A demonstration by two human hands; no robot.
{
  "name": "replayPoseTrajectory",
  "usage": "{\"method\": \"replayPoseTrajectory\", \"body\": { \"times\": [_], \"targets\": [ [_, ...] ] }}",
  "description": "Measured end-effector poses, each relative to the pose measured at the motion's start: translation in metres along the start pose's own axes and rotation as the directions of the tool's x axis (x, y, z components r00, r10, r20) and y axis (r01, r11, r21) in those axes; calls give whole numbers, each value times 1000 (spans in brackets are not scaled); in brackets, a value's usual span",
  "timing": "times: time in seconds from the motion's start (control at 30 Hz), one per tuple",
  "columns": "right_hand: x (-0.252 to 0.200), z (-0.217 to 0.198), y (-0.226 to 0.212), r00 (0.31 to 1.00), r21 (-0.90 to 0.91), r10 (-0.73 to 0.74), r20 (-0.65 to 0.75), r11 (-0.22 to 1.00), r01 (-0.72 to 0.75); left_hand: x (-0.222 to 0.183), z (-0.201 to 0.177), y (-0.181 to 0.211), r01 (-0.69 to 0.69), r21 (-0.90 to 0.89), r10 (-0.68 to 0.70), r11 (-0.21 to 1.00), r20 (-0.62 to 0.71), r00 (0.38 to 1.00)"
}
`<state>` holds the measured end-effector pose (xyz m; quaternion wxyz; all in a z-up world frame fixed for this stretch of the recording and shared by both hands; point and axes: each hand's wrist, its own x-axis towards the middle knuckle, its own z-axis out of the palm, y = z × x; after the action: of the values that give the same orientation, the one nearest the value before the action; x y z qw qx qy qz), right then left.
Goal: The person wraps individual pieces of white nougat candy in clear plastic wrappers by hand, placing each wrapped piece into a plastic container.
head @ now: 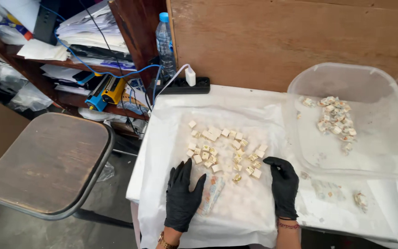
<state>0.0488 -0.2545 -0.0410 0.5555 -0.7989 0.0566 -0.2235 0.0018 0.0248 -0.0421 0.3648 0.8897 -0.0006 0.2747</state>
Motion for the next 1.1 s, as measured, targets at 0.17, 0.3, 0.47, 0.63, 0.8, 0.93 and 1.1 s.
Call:
{"method": "replayPoseTrajectory", "body": {
  "times": [0.17, 0.3, 0.47, 0.63, 0.8, 0.93, 1.1],
  "targets": [
    [-1, 1, -7, 998, 41, 62, -6, 997, -62, 0, -1, -4, -48, -26, 49, 999, 45, 998],
    [-1, 1, -3, 999, 48, 40, 0, 998, -40, -1, 4, -9, -71, -18, 71, 997, 28, 997],
    [-1, 2, 2, 998, 51, 55, -6, 997, -54, 1, -6, 4, -80, 34, 82, 996, -47, 996],
    [0, 0, -2, 1000, 26, 28, 9, 999, -28, 0, -23, 10, -83, -51, 77, 995, -116, 990],
    [-1, 0, -6, 1000, 23, 16, 19, 1000, -17, -2, -30, 13, -115, -95, 98, 989, -165, 981],
    [-2, -1, -5, 1000, 14, -12, 22, 1000, 12, 13, -57, 31, 84, -290, -133, 953, -153, 979],
    [-1, -1, -4, 999, 29, -42, 29, 999, 41, 25, -150, 23, -5, -393, -202, 920, -484, 852]
  ]
}}
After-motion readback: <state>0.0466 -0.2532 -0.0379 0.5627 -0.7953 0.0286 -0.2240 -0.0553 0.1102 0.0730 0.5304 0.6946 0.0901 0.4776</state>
